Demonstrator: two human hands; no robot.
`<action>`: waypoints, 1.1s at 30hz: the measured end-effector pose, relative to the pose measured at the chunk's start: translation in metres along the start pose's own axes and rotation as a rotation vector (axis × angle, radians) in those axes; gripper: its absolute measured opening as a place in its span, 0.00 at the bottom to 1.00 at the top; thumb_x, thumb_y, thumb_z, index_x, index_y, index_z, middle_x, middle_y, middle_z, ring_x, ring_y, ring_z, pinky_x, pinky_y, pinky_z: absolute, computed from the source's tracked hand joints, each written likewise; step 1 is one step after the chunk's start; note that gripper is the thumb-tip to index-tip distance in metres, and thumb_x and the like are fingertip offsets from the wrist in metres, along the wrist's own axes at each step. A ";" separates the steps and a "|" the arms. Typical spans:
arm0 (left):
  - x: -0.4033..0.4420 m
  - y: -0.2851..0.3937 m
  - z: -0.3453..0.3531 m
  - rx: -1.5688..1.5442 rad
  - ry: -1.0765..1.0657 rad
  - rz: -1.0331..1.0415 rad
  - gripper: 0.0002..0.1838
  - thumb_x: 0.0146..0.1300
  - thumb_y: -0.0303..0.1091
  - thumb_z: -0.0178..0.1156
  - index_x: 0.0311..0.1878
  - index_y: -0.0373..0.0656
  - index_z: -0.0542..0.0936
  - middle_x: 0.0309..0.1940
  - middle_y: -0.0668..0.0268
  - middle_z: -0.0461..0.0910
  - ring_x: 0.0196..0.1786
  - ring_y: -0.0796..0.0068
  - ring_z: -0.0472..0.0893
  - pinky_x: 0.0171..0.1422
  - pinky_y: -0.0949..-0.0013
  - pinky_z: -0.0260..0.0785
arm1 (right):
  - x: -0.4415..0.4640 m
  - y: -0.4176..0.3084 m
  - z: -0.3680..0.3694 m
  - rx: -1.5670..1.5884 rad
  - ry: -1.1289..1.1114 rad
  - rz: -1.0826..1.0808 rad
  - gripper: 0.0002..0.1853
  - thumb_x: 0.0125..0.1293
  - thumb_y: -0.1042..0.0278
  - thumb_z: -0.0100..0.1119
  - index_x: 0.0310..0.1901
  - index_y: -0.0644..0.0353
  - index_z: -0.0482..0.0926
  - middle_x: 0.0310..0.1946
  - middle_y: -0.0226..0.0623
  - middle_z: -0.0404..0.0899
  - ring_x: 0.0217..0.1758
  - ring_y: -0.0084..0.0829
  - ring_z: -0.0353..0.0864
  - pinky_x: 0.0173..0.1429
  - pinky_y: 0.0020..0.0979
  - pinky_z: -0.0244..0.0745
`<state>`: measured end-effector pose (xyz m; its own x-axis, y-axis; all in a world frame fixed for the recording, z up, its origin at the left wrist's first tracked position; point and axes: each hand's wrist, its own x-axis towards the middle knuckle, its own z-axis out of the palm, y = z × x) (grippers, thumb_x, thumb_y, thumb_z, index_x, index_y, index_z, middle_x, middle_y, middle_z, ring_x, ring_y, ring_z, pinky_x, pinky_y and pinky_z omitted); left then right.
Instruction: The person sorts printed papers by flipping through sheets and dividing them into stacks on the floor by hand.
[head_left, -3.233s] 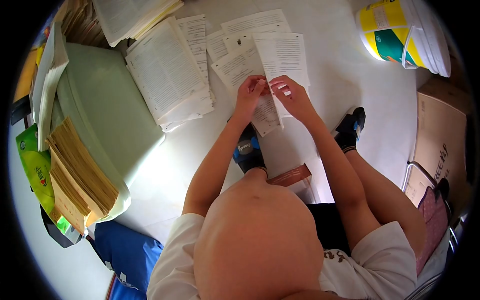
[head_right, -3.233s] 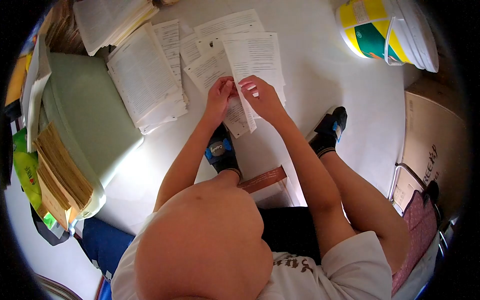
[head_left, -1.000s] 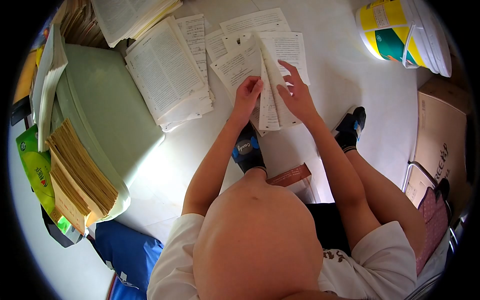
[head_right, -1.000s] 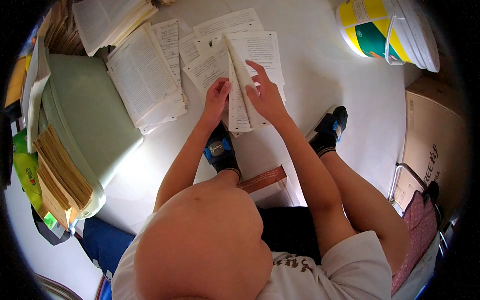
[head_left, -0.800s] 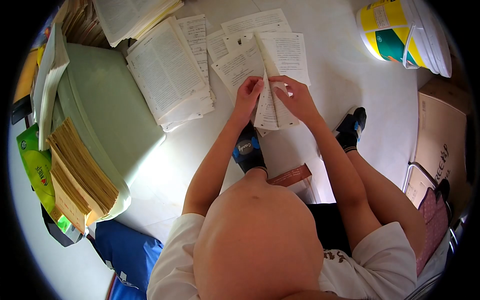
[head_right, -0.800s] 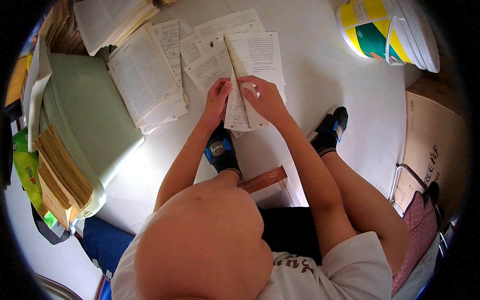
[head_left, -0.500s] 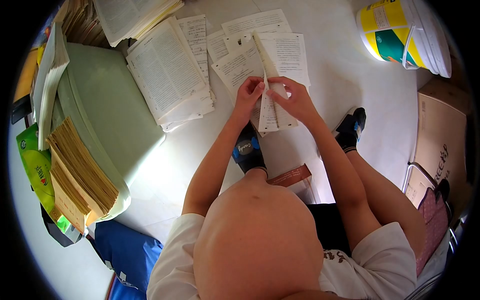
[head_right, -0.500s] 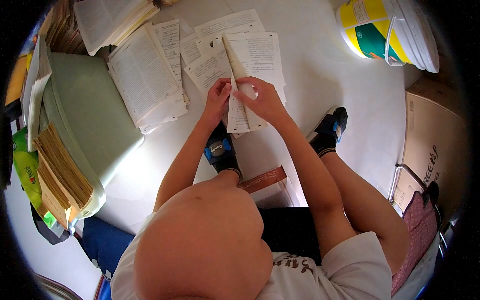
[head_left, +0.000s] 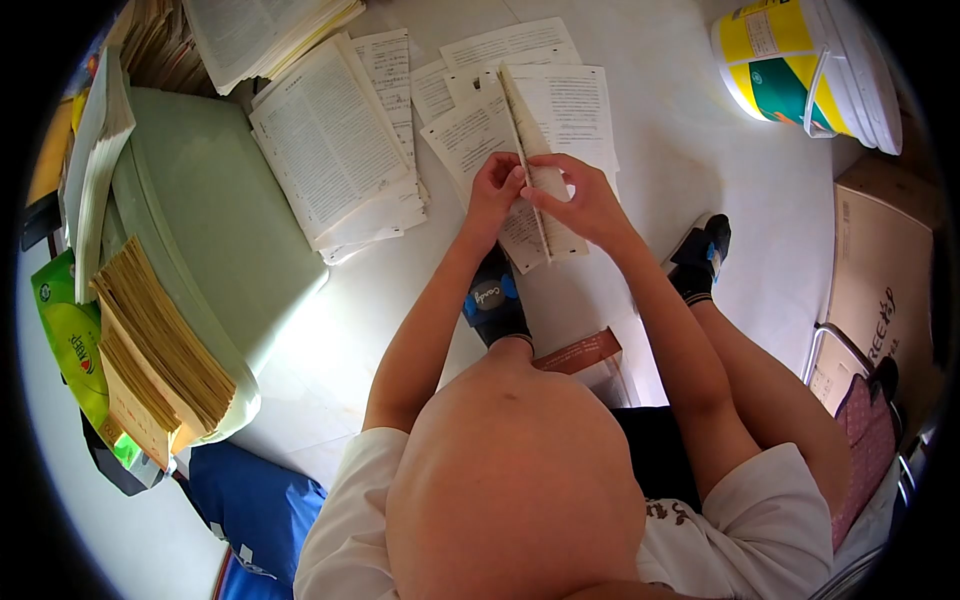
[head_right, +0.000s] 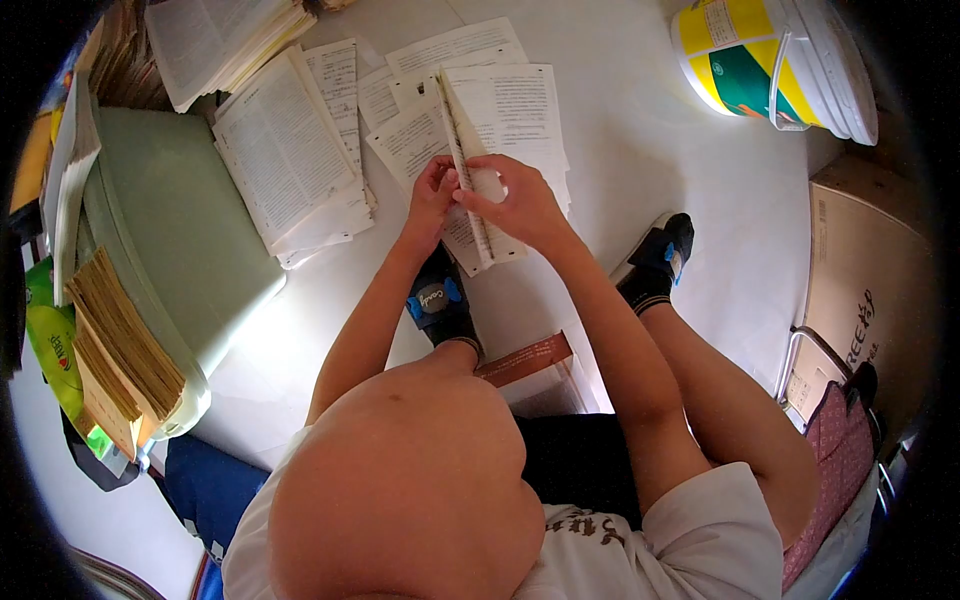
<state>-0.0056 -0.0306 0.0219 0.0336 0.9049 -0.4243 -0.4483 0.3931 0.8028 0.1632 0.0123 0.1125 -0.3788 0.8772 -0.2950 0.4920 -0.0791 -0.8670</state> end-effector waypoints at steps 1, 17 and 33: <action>0.000 0.000 0.000 0.000 0.000 0.000 0.20 0.73 0.47 0.67 0.54 0.41 0.76 0.45 0.70 0.78 0.49 0.80 0.76 0.58 0.73 0.70 | 0.000 0.001 0.001 -0.010 0.002 -0.007 0.30 0.62 0.48 0.74 0.59 0.62 0.82 0.50 0.46 0.87 0.50 0.40 0.85 0.58 0.37 0.78; -0.004 0.009 0.004 -0.078 -0.004 -0.042 0.18 0.75 0.43 0.63 0.57 0.40 0.74 0.46 0.66 0.79 0.49 0.78 0.79 0.57 0.69 0.76 | 0.000 0.004 -0.002 0.014 -0.029 0.004 0.30 0.62 0.50 0.76 0.60 0.60 0.82 0.51 0.43 0.87 0.50 0.37 0.84 0.59 0.36 0.79; -0.007 0.009 0.005 0.020 -0.065 -0.028 0.19 0.77 0.44 0.58 0.61 0.39 0.73 0.52 0.66 0.80 0.56 0.74 0.79 0.65 0.65 0.72 | 0.000 0.013 0.000 -0.034 0.093 0.069 0.17 0.64 0.60 0.70 0.48 0.63 0.83 0.38 0.45 0.86 0.38 0.38 0.84 0.47 0.37 0.79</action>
<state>-0.0056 -0.0326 0.0343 0.1042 0.9021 -0.4187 -0.4282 0.4207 0.7998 0.1696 0.0119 0.1015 -0.2697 0.9105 -0.3134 0.5415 -0.1257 -0.8312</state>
